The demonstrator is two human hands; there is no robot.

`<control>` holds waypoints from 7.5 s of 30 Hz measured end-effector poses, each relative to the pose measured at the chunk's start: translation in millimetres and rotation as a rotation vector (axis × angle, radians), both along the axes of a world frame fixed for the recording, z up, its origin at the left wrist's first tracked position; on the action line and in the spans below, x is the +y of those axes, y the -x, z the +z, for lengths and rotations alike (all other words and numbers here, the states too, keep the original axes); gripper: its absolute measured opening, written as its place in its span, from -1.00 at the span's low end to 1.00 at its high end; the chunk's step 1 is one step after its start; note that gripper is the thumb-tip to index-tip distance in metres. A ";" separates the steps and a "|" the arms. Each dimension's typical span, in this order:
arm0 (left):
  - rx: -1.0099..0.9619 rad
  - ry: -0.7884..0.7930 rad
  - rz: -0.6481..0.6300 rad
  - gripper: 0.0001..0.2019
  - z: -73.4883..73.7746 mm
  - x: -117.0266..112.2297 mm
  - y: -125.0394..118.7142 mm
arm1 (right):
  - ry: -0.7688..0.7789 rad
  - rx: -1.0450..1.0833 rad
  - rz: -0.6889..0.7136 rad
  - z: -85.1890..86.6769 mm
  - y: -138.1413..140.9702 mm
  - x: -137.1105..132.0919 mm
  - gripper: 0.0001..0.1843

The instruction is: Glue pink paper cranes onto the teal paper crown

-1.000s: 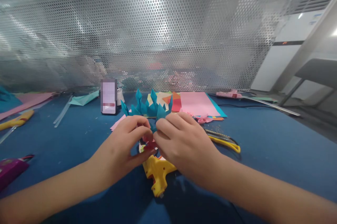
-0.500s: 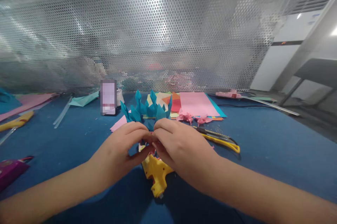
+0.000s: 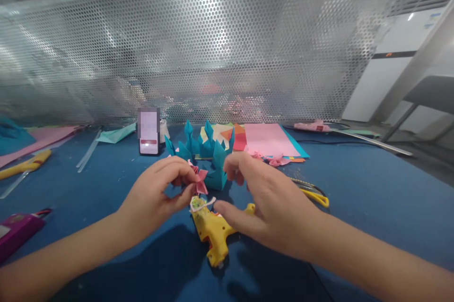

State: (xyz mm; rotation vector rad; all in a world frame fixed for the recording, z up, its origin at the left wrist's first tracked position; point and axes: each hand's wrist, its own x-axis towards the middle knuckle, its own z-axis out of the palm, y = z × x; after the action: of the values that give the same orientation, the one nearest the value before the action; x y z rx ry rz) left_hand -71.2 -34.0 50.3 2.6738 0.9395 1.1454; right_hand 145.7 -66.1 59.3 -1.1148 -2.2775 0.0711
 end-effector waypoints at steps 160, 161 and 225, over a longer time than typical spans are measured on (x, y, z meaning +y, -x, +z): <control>-0.826 1.639 -0.472 -0.90 -53.4 50.4 1.8 | 0.961 0.426 0.080 -57.5 -36.9 8.5 -0.49; -0.826 1.641 -0.466 -0.89 -53.3 50.3 2.1 | 0.959 0.423 0.077 -58.0 -36.9 8.5 -0.49; -0.921 1.725 -0.536 -0.92 -52.0 54.5 -0.8 | 0.843 0.426 0.318 -53.4 -36.2 39.4 -0.54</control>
State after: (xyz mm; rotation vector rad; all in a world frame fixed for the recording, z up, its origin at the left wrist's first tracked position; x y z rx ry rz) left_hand -70.3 20.4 -1.7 0.7482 0.4626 0.6379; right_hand 181.9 -26.7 5.9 -0.9538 -2.0151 1.3557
